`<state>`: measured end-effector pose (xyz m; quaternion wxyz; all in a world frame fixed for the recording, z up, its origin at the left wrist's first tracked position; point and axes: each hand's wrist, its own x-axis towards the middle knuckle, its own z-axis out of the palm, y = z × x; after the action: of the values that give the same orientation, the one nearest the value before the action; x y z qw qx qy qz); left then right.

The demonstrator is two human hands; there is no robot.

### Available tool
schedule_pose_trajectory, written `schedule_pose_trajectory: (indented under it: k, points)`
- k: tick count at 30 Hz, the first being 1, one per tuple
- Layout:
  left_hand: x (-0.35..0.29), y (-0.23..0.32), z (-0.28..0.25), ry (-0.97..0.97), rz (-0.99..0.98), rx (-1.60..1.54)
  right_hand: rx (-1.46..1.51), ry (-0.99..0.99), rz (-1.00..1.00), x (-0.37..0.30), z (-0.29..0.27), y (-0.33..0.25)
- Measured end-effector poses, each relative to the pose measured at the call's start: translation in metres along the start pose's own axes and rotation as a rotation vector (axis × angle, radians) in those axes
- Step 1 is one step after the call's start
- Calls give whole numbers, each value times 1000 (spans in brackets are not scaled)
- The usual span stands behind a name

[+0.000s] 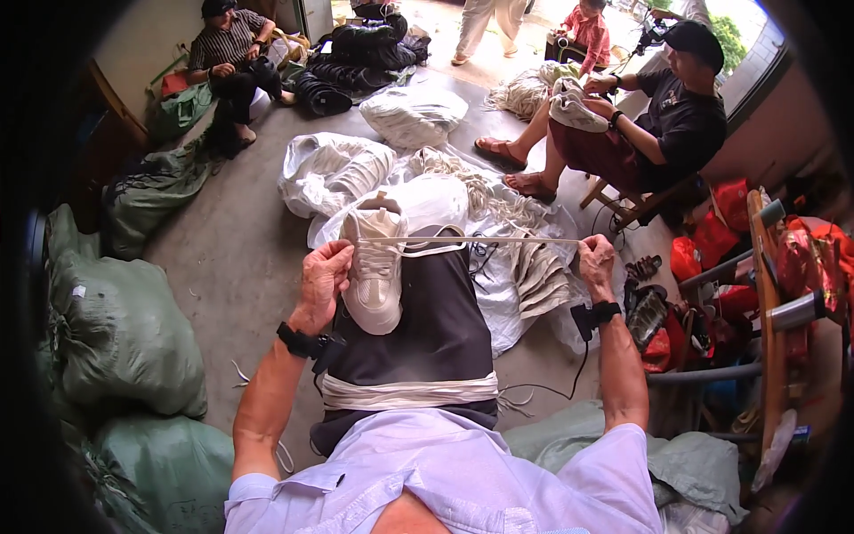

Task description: Insert and thread laces into a pair of white sneakers.

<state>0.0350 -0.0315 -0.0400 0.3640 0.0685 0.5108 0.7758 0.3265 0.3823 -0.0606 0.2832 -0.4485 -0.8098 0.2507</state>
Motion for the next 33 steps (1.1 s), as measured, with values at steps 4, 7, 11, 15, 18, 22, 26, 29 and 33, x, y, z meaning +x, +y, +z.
schedule_pose_trajectory:
  k: [4, 7, 11, 15, 18, 22, 26, 29, 33]
  points:
    - [9, 14, 1, 180, 447, 529, -31, -21, -386, -23, 34, -60]
    - [14, 41, 30, 162, 736, 1002, 161, -251, -576, -51, 46, -125]
    - [29, 52, 39, -47, 980, 1446, 229, -384, -826, -78, 89, -180]
    - [28, 59, 40, -134, 881, 1618, -11, -337, -915, -96, 142, -212]
    - [29, 55, 41, -125, 943, 1599, -9, -319, -881, -98, 150, -216]
    - [34, 53, 43, -144, 919, 1543, 28, -458, -794, -96, 140, -217]
    - [34, 55, 45, -145, 865, 1529, 156, -531, -753, -96, 131, -219]
    - [35, 55, 47, -140, 869, 1516, 239, -540, -739, -97, 129, -220]
    - [34, 53, 42, -95, 948, 1526, 393, -698, -583, -101, 114, -230]
